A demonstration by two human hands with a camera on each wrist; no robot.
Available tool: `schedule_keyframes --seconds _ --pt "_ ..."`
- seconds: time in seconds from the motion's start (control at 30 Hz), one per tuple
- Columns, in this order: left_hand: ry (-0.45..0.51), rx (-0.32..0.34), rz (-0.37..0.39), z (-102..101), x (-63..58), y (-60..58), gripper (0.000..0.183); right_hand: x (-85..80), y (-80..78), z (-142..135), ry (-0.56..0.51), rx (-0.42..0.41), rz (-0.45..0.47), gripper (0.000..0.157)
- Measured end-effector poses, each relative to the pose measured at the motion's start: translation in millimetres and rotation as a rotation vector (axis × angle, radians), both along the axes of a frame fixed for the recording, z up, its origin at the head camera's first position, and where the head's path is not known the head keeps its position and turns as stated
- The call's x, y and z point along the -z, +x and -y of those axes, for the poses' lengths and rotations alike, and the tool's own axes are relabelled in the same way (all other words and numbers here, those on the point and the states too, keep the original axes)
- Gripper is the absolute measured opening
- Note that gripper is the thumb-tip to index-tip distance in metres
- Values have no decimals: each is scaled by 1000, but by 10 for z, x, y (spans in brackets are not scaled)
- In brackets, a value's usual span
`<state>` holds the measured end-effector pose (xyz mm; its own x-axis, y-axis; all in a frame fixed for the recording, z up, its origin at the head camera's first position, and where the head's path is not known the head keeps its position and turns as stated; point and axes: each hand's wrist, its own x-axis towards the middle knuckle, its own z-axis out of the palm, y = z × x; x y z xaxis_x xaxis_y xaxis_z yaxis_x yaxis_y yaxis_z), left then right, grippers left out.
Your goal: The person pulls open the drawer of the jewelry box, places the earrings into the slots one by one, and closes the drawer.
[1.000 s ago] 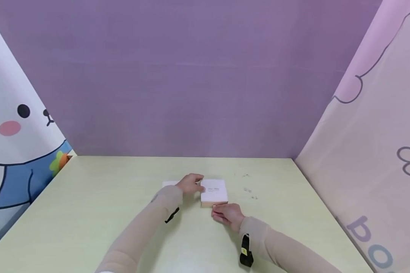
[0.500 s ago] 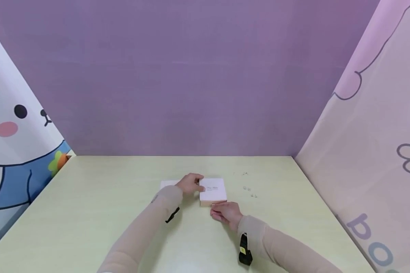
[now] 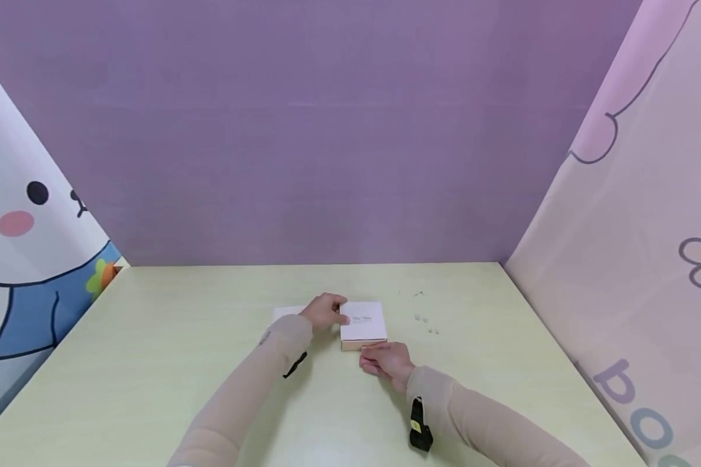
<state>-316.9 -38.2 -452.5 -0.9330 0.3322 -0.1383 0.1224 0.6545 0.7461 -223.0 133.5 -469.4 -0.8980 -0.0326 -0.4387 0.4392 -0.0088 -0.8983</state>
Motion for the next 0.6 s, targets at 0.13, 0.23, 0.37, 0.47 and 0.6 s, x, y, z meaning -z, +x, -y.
schedule_keyframes --seconds 0.13,0.23,0.37,0.47,0.6 --pt "-7 -4 -4 -3 -8 9 55 4 19 -7 -9 -2 -23 21" --pt "-5 -14 0 -4 -46 27 54 0 30 -5 -7 2 -41 22" --pt "-8 -30 2 -14 -86 52 52 -5 46 -2 22 1 -51 22" --pt "-9 -25 4 -22 -85 58 53 -7 63 -1 40 4 -55 22" --pt "-11 -29 7 -14 -80 74 53 -1 86 1 39 -6 -66 23"
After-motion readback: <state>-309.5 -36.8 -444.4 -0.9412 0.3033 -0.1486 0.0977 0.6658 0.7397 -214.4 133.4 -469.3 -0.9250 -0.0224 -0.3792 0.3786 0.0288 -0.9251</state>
